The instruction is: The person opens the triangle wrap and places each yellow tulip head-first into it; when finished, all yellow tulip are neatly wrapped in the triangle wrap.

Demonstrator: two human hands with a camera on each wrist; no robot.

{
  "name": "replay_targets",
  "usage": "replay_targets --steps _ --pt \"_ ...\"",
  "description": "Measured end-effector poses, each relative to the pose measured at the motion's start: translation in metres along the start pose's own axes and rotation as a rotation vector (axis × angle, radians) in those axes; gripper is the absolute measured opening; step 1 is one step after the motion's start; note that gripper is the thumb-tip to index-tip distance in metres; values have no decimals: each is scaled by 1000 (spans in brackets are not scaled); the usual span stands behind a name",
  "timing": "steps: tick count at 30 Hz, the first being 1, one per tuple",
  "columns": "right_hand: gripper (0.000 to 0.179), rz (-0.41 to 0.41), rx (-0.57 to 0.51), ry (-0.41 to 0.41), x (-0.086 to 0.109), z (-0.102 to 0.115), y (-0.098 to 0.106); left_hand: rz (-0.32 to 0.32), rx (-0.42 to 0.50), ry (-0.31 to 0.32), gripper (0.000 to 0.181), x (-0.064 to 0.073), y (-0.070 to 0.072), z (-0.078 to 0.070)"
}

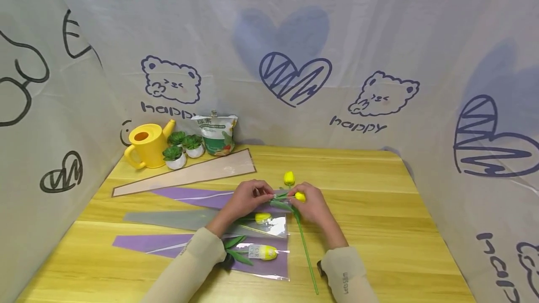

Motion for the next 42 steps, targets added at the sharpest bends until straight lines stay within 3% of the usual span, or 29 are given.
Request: replay_targets --steps 14,26,34,42 --pt "21 71 32 -9 3 -15 9 34 -11 -7 6 -1 -4 0" --pt "31 72 -52 -74 13 -33 33 31 -21 -18 4 -1 -7 2" --pt "29 85 -61 -101 16 -43 40 32 -15 -7 5 0 -6 2" --pt "29 103 -93 -99 16 -41 34 26 -9 -7 6 2 -5 3"
Point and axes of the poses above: each hand's wrist, its own x-axis away from the middle knuckle, its own y-axis out of the back of the hand, z = x × y, the point moved 2 cm from there along -x, towards the middle knuckle, and after that the axes turned 12 degrees about -x, right-handed, at the moved point
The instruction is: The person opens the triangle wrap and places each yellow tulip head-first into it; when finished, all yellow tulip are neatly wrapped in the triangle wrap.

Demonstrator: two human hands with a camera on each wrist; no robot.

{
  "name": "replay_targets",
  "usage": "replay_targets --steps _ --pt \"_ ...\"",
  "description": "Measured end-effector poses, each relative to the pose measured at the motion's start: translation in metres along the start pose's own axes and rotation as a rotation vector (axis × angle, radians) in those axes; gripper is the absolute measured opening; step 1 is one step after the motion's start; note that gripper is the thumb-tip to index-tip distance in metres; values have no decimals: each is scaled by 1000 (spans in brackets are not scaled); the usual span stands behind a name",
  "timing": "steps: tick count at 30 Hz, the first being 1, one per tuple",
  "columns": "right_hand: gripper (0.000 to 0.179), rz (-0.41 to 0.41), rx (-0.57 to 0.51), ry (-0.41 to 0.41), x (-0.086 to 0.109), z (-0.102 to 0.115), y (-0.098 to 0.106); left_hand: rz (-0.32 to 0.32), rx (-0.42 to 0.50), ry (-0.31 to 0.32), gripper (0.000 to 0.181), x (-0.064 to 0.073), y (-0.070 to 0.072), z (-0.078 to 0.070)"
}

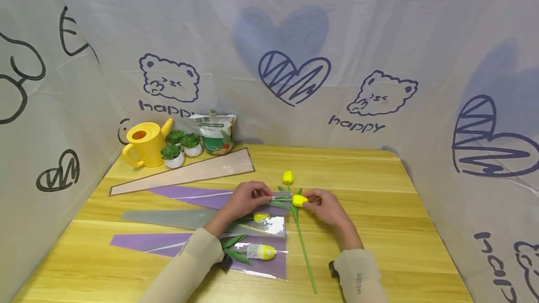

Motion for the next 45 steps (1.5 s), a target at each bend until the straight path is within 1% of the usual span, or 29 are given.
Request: replay_targets --steps 4,7,11,15,22,30,38,45 --pt "26 -33 -38 -5 1 6 -1 2 -3 -4 7 0 2 -1" --pt "25 -59 -75 3 3 10 -2 -19 -7 -6 5 1 6 -4" --pt "28 -53 -110 48 4 20 -4 -40 -13 1 5 0 15 -8" --pt "27 -47 -139 72 2 29 -9 -26 -5 -5 10 -1 19 -11" --pt "24 -50 -164 61 -2 36 -18 -24 -4 -14 5 -2 18 -14" --pt "24 -44 -156 83 -2 39 -24 -27 -7 -13 7 -2 15 -15" --pt "22 -55 -157 65 -5 39 -30 -33 -3 -18 6 0 15 -19" --pt "21 -56 -175 77 -8 35 -33 -44 -1 -21 5 1 13 -17"
Point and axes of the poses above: each hand's wrist, its own x-axis away from the middle knuckle, its own y-axis out of the back of the hand, z = x × y, the point moved 2 cm from there along -x, towards the middle knuckle, and after that the axes turned 12 degrees about -x, right-handed, at the moved point
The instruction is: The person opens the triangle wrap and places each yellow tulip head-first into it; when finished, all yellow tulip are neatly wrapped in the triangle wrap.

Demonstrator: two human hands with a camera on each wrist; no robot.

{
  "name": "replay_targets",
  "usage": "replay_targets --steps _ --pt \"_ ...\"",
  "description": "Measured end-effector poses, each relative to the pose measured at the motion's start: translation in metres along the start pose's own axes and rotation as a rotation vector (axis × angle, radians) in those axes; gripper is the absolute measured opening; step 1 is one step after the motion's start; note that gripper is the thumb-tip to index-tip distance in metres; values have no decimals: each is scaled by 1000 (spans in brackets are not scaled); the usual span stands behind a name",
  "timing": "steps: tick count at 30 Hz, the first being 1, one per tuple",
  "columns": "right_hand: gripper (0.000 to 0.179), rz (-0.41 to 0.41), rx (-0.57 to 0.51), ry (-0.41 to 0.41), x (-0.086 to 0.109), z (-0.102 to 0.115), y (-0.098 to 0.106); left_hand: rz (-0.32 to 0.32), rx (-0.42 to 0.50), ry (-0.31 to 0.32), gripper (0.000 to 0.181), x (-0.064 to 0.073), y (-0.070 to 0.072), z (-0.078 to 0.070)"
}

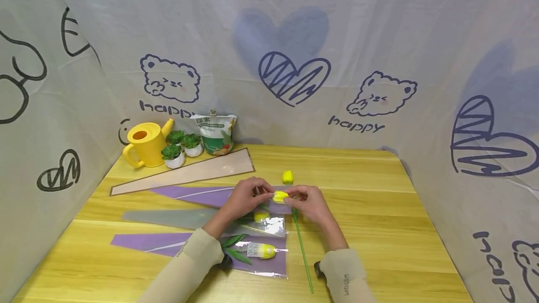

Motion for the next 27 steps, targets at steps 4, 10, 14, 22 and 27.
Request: replay_targets --steps 4,10,14,22,27 --pt "24 5 -9 -6 0 -1 -1 -18 -3 -9 4 1 0 0" --pt "26 43 -105 -80 0 0 -3 -33 14 -26 4 3 1 -1" --pt "23 61 -143 -114 1 0 -4 -29 17 -30 5 3 0 0" --pt "20 49 -110 -111 0 1 -4 -32 7 -35 5 3 -2 2" --pt "23 54 -92 -87 0 2 -5 0 -22 -70 14 5 1 8"
Point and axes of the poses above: each hand's wrist, its own x-axis away from the middle knuckle, its own y-axis out of the back of the hand, z = x × y, the point moved 2 cm from there along -x, towards the middle knuckle, and after that the axes turned 12 degrees about -x, right-handed, at the moved point
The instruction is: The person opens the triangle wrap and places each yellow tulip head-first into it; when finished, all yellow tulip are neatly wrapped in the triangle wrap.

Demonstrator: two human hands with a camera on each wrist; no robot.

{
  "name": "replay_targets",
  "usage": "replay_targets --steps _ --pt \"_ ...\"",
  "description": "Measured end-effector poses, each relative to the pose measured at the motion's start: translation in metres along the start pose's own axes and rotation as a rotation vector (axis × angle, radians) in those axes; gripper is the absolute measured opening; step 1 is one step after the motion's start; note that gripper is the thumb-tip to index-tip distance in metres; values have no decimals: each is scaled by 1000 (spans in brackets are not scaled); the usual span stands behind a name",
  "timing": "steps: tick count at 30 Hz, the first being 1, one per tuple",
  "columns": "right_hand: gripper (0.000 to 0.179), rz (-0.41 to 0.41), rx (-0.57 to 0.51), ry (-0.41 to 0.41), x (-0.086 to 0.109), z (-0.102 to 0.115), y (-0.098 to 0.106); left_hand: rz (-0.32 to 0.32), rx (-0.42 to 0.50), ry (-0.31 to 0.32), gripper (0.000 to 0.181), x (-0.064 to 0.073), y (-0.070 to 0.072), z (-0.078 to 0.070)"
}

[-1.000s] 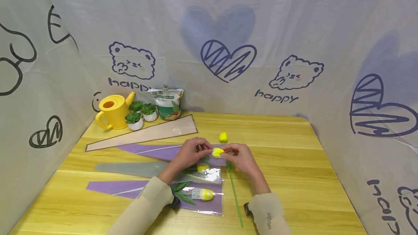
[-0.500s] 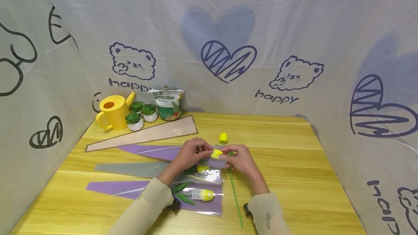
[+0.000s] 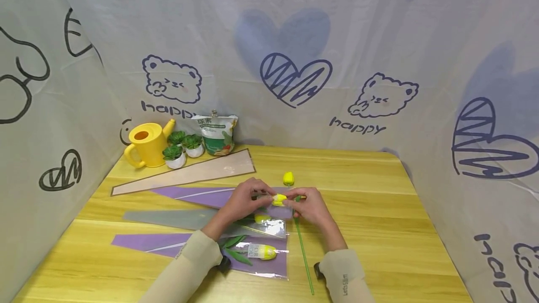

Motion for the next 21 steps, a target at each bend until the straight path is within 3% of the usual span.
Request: replay_targets --steps 5,11,17,21 --pt "26 5 -10 10 1 1 1 24 -62 -41 25 6 11 9" --pt "25 1 -20 -12 -1 0 -2 87 -107 -7 24 13 24 18" --pt "26 8 -13 -25 -2 -1 -3 100 -95 15 18 13 21 19" --pt "25 7 -9 -24 -2 -1 -3 76 -86 22 16 13 17 20"
Point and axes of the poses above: each hand's wrist, its own x-axis away from the middle knuckle, its own y-axis out of the back of the hand, z = x × y, the point moved 2 cm from there along -x, towards the middle knuckle, and after that the axes turned 12 degrees about -x, right-handed, at the moved point
